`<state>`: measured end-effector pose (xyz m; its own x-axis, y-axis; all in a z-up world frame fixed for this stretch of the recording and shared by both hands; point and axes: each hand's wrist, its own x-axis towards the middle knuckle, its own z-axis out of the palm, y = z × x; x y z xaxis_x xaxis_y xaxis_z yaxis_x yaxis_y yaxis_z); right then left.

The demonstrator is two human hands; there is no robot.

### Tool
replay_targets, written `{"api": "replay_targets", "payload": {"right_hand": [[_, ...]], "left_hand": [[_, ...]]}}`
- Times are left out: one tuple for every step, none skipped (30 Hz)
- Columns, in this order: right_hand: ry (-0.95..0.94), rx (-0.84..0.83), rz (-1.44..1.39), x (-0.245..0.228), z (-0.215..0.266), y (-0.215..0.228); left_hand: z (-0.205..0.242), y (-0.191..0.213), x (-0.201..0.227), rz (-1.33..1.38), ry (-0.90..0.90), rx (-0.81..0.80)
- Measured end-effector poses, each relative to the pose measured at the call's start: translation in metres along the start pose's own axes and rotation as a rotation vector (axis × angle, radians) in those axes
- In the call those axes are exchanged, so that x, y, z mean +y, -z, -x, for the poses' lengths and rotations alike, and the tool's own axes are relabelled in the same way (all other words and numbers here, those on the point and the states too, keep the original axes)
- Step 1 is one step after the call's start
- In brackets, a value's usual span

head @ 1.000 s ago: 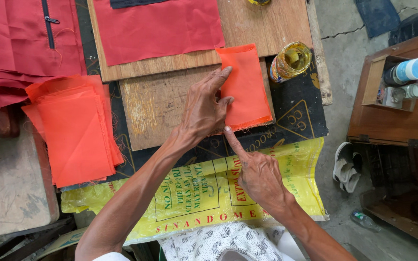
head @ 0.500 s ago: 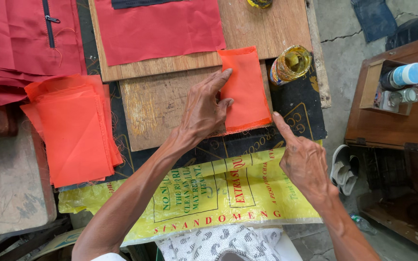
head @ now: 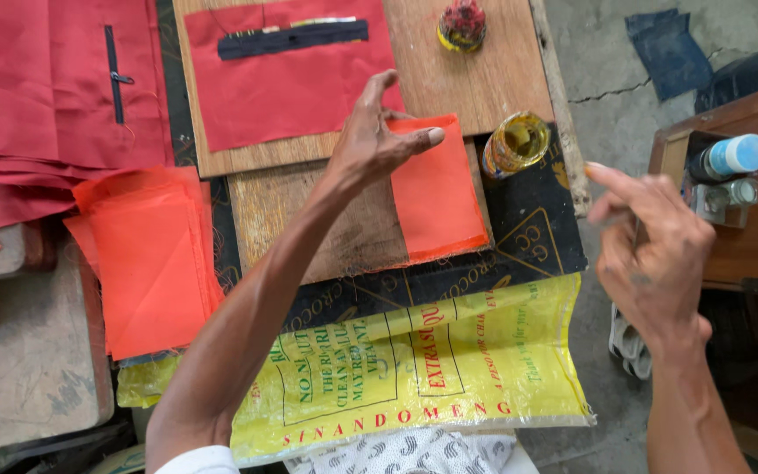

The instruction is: The person assembles small fabric pouches by hand on a wooden workbench. They place a zipper onto a red fabric piece, then apply a yellow adhesive from a bottle to the edges of an orange fabric piece. The orange piece is pressed onto the red piece to bond them together, and the process is repeated for multiple pouches.

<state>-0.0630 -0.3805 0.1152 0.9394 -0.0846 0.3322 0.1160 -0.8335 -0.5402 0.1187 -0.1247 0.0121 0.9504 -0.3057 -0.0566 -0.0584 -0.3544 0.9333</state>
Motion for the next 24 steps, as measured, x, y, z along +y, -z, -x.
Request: {"api": "replay_targets", "payload": {"right_hand": [[0.079,-0.039,0.04,0.005,-0.012,-0.001],[0.158,-0.077,0.08,0.012,-0.025,-0.003],[0.233,-0.118,0.12,0.018,-0.035,-0.008],[0.284,-0.166,0.165,0.025,-0.045,-0.016],[0.33,-0.214,0.211,0.032,-0.057,-0.023],[0.377,-0.263,0.257,0.038,-0.068,-0.029],[0.368,-0.324,0.294,0.043,-0.076,-0.034],[0.359,-0.386,0.33,0.046,-0.083,-0.041],[0.35,-0.45,0.363,0.049,-0.088,-0.047],[0.336,-0.479,0.399,0.051,-0.091,-0.051],[0.323,-0.51,0.432,0.052,-0.094,-0.056],[0.31,-0.541,0.465,0.053,-0.095,-0.059],[0.313,-0.544,0.476,0.054,-0.097,-0.062],[0.315,-0.548,0.488,0.055,-0.097,-0.065],[0.315,-0.551,0.501,0.056,-0.098,-0.066],[0.323,-0.57,0.523,0.058,-0.1,-0.07],[0.329,-0.589,0.546,0.059,-0.102,-0.074],[0.334,-0.608,0.568,0.06,-0.101,-0.076],[0.313,-0.53,0.464,0.063,-0.1,-0.069],[0.29,-0.452,0.361,0.067,-0.095,-0.056],[0.273,-0.375,0.255,0.068,-0.092,-0.047],[0.22,-0.367,0.122,0.069,-0.089,-0.042],[0.158,-0.354,-0.011,0.07,-0.083,-0.036],[0.095,-0.341,-0.144,0.071,-0.08,-0.032]], "left_hand": [[-0.012,0.003,0.002,-0.01,0.063,-0.057],[-0.02,0.007,0.002,-0.072,0.045,-0.137],[-0.025,0.011,0.003,-0.135,0.029,-0.22],[-0.031,0.013,0.004,-0.198,0.013,-0.302],[-0.036,0.012,0.005,-0.24,-0.002,-0.33],[-0.042,0.011,0.007,-0.282,-0.016,-0.358],[-0.048,0.008,0.008,-0.321,-0.03,-0.387],[-0.054,0.006,0.01,-0.329,-0.058,-0.402],[-0.058,0.004,0.012,-0.336,-0.083,-0.416],[-0.061,0.002,0.014,-0.343,-0.108,-0.429],[-0.061,0.001,0.016,-0.368,-0.115,-0.446],[-0.061,-0.001,0.019,-0.392,-0.122,-0.463],[-0.061,-0.001,0.023,-0.419,-0.128,-0.479],[-0.06,-0.002,0.028,-0.466,-0.092,-0.494],[-0.058,-0.004,0.032,-0.514,-0.057,-0.511],[-0.056,-0.005,0.036,-0.561,-0.023,-0.528],[-0.054,-0.006,0.038,-0.551,-0.061,-0.523],[-0.052,-0.006,0.038,-0.54,-0.099,-0.518],[-0.052,-0.005,0.038,-0.528,-0.138,-0.51],[-0.048,-0.005,0.036,-0.527,-0.257,-0.47],[-0.039,-0.002,0.035,-0.525,-0.371,-0.424],[-0.03,0.001,0.036,-0.524,-0.484,-0.377],[-0.022,0.005,0.041,-0.53,-0.467,-0.403],[-0.013,0.01,0.05,-0.536,-0.45,-0.429]]}}
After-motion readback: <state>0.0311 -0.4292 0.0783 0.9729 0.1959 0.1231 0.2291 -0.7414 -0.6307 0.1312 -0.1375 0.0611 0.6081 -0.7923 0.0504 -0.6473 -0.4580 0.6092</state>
